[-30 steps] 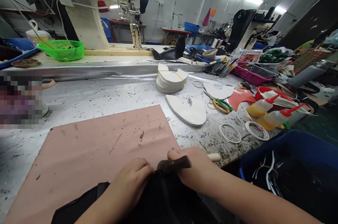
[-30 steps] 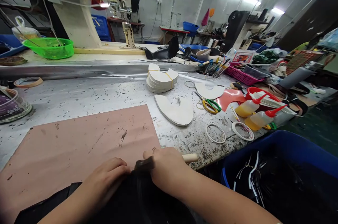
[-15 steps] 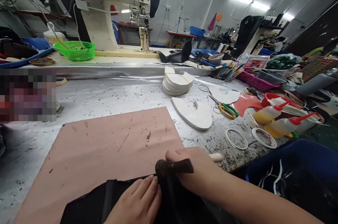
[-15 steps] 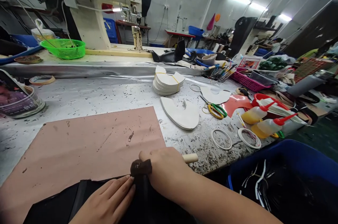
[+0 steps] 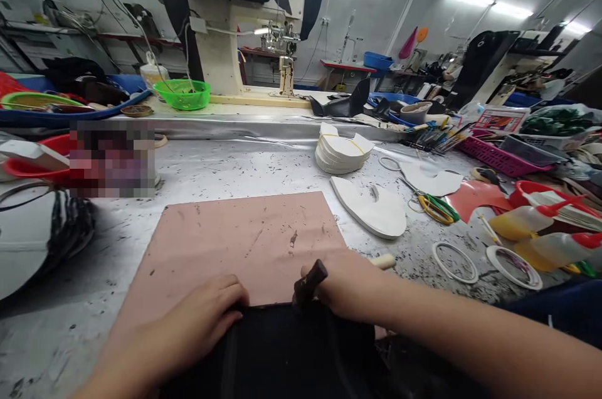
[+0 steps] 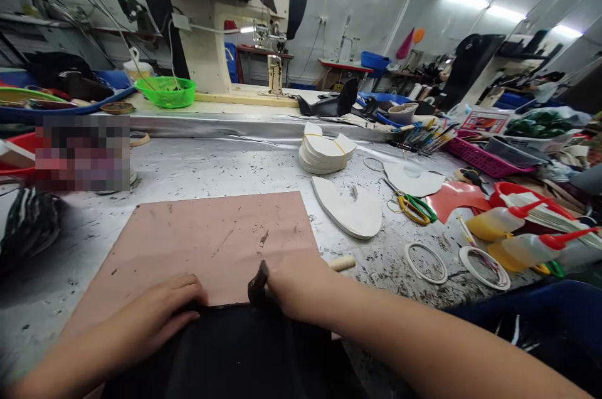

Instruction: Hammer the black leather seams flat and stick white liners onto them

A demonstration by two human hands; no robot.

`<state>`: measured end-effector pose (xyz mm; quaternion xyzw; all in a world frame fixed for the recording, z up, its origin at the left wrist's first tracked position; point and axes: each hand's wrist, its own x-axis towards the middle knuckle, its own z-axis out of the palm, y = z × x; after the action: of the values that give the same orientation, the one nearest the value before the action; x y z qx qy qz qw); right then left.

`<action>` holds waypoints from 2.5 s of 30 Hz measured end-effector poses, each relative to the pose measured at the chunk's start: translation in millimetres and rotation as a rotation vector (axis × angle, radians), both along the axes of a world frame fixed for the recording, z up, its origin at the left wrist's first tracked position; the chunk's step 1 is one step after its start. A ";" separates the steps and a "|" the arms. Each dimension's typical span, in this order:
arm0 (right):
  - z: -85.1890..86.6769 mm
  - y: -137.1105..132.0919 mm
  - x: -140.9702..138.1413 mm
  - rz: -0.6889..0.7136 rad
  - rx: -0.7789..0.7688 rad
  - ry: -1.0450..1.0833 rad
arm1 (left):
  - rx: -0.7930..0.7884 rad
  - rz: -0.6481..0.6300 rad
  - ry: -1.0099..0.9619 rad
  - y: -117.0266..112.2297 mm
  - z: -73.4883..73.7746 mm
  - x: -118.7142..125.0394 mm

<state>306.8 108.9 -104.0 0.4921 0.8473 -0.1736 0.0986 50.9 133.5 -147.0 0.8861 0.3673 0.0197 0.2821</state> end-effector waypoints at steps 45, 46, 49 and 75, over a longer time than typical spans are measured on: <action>-13.6 -4.6 -74.2 -0.202 -0.090 0.012 | 0.127 -0.070 -0.326 -7.0 -25.5 -24.6; -13.3 -5.2 -73.7 -0.191 -0.076 0.010 | 0.092 -0.052 -0.328 -6.6 -26.3 -25.3; -12.1 -6.2 -70.0 -0.179 -0.015 0.057 | 0.134 -0.077 -0.312 -9.4 -25.8 -26.1; 2.4 -2.2 -89.5 -0.168 -0.033 -0.014 | 0.365 -0.166 -0.306 -20.3 -17.2 -42.2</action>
<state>217.3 106.7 -101.6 0.5611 0.7993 -0.1917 0.0976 8.7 113.2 -164.1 0.9362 0.2368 0.1962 0.1703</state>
